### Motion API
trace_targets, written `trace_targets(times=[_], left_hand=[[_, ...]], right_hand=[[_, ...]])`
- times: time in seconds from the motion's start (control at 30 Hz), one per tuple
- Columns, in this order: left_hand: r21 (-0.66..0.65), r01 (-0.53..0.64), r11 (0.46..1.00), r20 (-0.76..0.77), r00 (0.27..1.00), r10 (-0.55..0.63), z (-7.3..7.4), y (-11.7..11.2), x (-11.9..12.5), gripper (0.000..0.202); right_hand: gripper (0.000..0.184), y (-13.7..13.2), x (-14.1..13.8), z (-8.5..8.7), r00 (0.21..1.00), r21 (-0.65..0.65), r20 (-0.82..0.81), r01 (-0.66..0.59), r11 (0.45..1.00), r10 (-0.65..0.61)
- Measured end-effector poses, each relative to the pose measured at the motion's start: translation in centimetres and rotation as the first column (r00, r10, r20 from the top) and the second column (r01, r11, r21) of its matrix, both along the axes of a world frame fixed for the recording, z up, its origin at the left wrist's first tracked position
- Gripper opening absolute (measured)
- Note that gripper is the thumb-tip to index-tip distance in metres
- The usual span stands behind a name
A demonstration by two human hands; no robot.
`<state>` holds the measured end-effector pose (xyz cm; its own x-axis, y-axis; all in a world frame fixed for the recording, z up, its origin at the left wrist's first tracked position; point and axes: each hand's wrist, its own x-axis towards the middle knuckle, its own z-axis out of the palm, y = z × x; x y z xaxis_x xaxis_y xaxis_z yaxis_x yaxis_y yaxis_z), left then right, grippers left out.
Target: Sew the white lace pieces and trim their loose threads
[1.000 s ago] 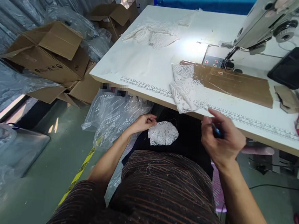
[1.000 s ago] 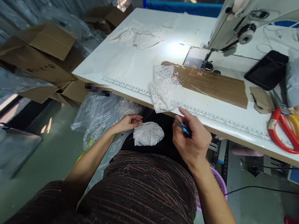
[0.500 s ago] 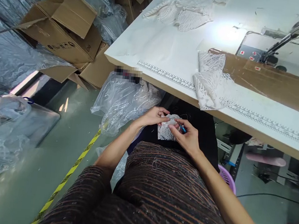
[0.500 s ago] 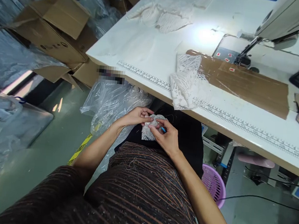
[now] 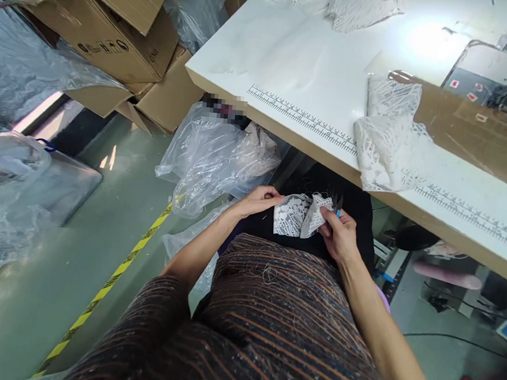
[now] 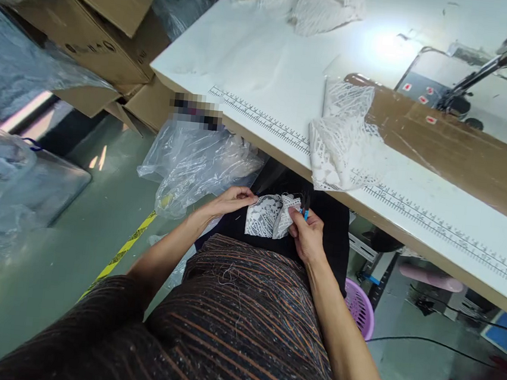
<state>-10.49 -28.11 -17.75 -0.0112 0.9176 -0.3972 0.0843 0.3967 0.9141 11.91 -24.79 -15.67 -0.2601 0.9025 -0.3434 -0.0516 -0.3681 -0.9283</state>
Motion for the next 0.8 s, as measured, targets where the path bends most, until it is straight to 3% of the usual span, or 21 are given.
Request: trace_targets(times=[0.2,0.43,0.57,0.7,0.8], left_hand=[[0.048,-0.062,0.997,0.142,0.988,0.054,0.4,0.8,1.0,0.039],[-0.016,-0.046,0.999,0.095,0.994,0.047,1.0,1.3,-0.1,0.03],[-0.04,-0.033,0.999,0.09,0.995,0.036,1.4,0.7,-0.9,0.036],[-0.036,0.039,0.999,-0.063,0.997,-0.041,1.5,0.4,-1.2,0.049],[0.009,0.068,0.998,-0.224,0.972,-0.065,1.8,0.8,-1.4,0.048]], right_hand=[[0.04,-0.1,-0.3,-0.7,0.987,-0.096,-0.159,-0.043,0.994,0.027],[0.036,-0.3,-0.1,-0.7,0.977,-0.084,-0.206,-0.064,0.994,0.045],[0.037,-0.3,-0.4,-0.6,0.983,-0.049,-0.164,-0.095,0.994,0.086],[0.038,-0.5,-1.3,-0.2,0.988,0.033,-0.057,-0.139,0.99,0.14],[0.025,-1.0,-1.4,1.6,0.988,0.145,0.045,-0.152,0.978,0.147]])
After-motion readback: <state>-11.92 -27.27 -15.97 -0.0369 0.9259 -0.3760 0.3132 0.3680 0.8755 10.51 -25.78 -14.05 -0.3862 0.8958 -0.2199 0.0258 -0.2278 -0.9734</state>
